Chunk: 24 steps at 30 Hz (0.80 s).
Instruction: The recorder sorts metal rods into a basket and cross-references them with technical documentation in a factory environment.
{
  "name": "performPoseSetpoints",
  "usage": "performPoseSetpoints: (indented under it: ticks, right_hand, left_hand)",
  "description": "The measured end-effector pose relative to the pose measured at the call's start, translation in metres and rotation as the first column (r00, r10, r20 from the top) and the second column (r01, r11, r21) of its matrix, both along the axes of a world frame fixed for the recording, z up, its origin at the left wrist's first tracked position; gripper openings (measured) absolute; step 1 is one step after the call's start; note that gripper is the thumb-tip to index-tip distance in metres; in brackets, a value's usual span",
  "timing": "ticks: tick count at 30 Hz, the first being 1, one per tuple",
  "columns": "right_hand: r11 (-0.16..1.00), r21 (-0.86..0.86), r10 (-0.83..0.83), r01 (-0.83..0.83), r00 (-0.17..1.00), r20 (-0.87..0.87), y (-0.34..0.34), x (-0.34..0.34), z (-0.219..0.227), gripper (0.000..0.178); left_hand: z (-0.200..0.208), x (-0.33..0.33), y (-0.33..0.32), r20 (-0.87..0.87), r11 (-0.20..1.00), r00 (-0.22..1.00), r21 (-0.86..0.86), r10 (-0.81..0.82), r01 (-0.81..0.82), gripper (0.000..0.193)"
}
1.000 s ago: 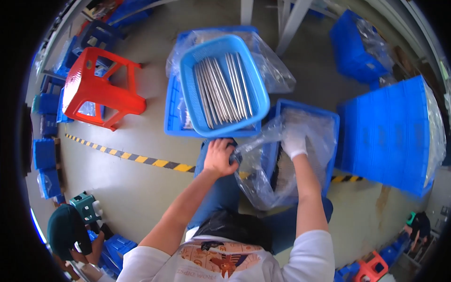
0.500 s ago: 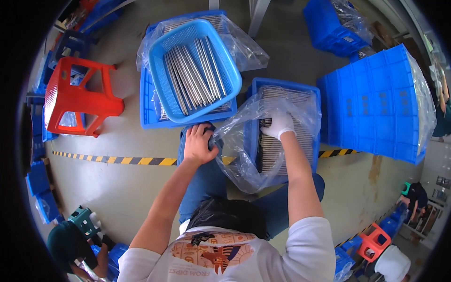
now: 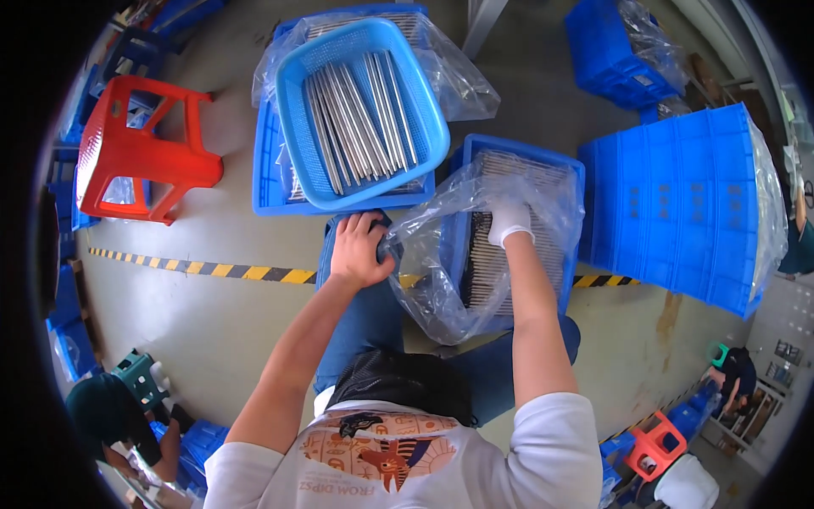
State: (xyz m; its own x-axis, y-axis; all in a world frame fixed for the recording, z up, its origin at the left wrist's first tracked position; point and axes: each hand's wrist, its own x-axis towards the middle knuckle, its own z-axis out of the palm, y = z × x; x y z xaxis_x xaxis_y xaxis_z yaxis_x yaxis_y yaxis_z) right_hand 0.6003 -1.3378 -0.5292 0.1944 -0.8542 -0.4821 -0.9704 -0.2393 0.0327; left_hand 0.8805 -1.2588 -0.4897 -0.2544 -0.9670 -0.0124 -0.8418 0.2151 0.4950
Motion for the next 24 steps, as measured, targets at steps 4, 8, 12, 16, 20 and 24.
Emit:
performPoseSetpoints:
  ticks: [4, 8, 12, 16, 20, 24]
  right_hand:
    - [0.996, 0.083, 0.020, -0.013, 0.996, -0.086, 0.002, -0.008, -0.007, 0.046]
    - [0.978, 0.193, -0.071, 0.075, 0.997, -0.030, -0.005, -0.006, -0.001, 0.042]
    - [0.971, 0.238, 0.027, -0.015, 0.998, -0.049, -0.010, -0.016, 0.001, 0.043]
    - [0.971, 0.222, 0.084, -0.086, 0.996, 0.016, -0.009, -0.029, 0.008, 0.037]
    - [0.963, 0.219, 0.163, -0.158, 0.987, -0.002, 0.012, -0.031, 0.013, 0.020]
    - [0.927, 0.252, 0.267, -0.276, 0.961, 0.071, 0.028, -0.043, 0.023, 0.015]
  left_hand:
    - [-0.001, -0.003, -0.002, -0.030, 1.000, 0.999, -0.011, -0.011, 0.011, 0.036]
    - [0.000, -0.001, 0.000, -0.030, 1.000, 1.000, 0.017, 0.009, -0.008, 0.036]
    - [-0.001, -0.002, 0.001, -0.022, 0.999, 1.000, 0.047, 0.011, -0.010, 0.036]
    - [-0.002, -0.003, 0.001, -0.012, 1.000, 1.000, 0.001, 0.011, -0.011, 0.038]
    - [-0.007, 0.000, 0.001, -0.006, 0.999, 1.000, 0.032, 0.026, -0.026, 0.039]
    - [-0.008, -0.004, 0.002, -0.024, 1.000, 1.000, 0.005, 0.012, -0.012, 0.038]
